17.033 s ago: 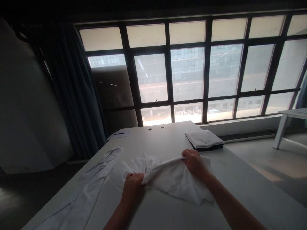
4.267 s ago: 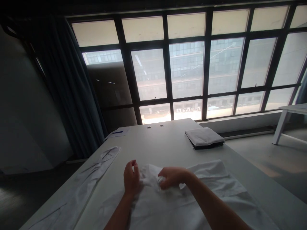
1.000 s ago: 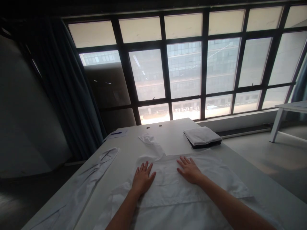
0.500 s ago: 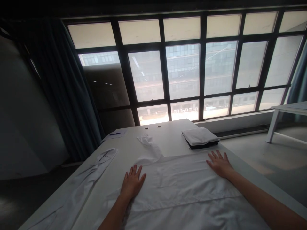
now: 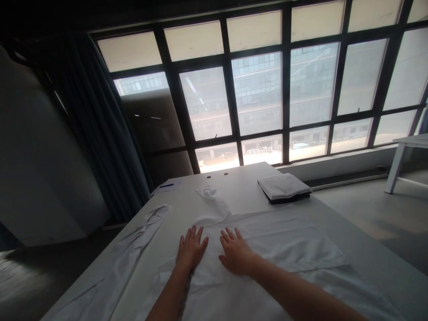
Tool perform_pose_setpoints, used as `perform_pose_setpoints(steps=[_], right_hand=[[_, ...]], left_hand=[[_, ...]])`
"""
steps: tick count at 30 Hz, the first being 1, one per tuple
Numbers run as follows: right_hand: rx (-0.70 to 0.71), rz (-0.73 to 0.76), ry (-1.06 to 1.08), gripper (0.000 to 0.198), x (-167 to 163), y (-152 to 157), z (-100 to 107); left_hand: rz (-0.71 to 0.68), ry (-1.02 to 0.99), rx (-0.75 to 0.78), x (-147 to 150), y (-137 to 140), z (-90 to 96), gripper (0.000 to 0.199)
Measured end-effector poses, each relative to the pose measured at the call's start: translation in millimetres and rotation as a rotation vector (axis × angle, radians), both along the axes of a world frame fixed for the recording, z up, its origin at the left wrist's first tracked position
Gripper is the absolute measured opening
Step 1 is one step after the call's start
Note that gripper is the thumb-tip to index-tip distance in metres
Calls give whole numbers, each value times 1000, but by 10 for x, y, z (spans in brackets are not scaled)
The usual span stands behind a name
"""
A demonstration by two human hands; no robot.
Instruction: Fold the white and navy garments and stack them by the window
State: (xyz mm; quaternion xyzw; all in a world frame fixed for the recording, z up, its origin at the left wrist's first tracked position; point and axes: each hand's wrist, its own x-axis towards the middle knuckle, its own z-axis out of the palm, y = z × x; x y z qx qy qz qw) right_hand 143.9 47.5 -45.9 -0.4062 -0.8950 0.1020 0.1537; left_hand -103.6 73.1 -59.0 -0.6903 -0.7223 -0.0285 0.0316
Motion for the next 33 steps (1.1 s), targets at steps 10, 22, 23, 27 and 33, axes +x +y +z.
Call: perform_pose_setpoints(steps=[10, 22, 23, 27, 33], right_hand=[[-123, -135, -73, 71, 1269, 99, -97], [1, -815, -199, 69, 3393, 209, -593], [3, -798, -192, 65, 3384, 211, -605], [-11, -738, -185, 57, 3345, 231, -657], [5, -685, -162, 57, 3288, 195, -676]], left_hand=[[-1, -12, -11, -159, 78, -14, 69], [-28, -12, 187, -37, -64, 126, 51], [-53, -12, 201, -23, -99, 150, 47], [-111, -20, 162, -12, -219, 204, 39], [-66, -6, -15, -11, -313, 138, 61]])
